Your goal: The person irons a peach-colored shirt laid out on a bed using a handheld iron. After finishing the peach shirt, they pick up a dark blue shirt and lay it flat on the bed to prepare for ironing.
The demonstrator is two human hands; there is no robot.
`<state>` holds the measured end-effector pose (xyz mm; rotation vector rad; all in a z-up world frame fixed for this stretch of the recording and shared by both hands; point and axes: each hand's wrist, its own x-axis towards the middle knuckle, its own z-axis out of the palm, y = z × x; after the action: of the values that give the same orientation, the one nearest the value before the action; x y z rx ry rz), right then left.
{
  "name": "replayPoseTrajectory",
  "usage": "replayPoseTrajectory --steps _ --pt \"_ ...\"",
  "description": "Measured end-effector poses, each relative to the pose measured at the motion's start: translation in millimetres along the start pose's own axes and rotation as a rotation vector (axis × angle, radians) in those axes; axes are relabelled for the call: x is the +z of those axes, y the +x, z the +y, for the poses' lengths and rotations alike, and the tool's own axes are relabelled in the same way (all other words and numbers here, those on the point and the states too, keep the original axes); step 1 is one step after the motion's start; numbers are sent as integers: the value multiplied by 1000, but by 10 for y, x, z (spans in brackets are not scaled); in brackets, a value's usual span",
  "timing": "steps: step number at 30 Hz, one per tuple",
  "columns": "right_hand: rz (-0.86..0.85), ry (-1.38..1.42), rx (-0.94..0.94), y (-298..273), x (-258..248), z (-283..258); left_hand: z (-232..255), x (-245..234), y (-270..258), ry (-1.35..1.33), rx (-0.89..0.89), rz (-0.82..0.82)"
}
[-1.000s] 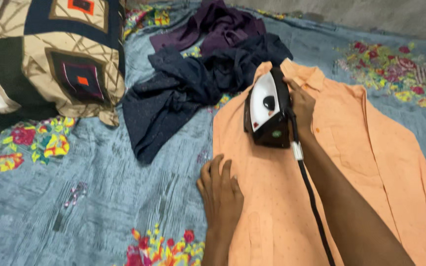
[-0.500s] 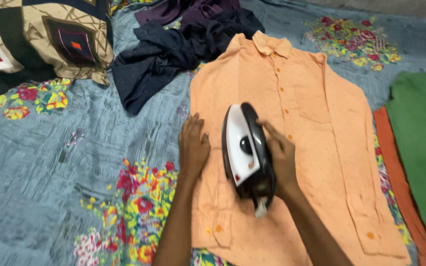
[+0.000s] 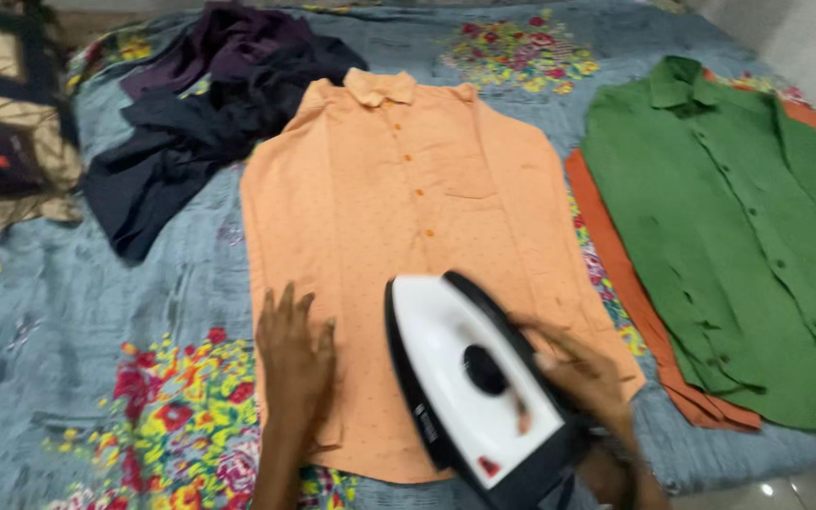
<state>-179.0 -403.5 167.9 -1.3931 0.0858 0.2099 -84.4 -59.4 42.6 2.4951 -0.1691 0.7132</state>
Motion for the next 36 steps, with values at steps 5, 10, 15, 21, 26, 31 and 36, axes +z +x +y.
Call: replayPoseTrajectory --steps 5,10,15,21,26,31,36 --pt "286 66 -339 -316 -504 -230 816 567 224 -195 152 -53" --pt "413 -93 -246 -25 -638 -218 1615 1044 249 -235 154 -208" --pt "386 -123 -240 250 -673 -96 1768 1073 159 -174 146 -212" --pt "335 -100 -203 802 -458 -106 1667 1157 89 -290 69 -185" --pt "282 -125 -140 397 -269 -38 1545 1269 126 -526 -81 -74" --pt "253 -41 -106 614 -325 -28 1560 1331 80 -476 -92 -44" --pt "262 -58 -239 1341 -205 -157 1588 1270 120 -501 -64 -9"
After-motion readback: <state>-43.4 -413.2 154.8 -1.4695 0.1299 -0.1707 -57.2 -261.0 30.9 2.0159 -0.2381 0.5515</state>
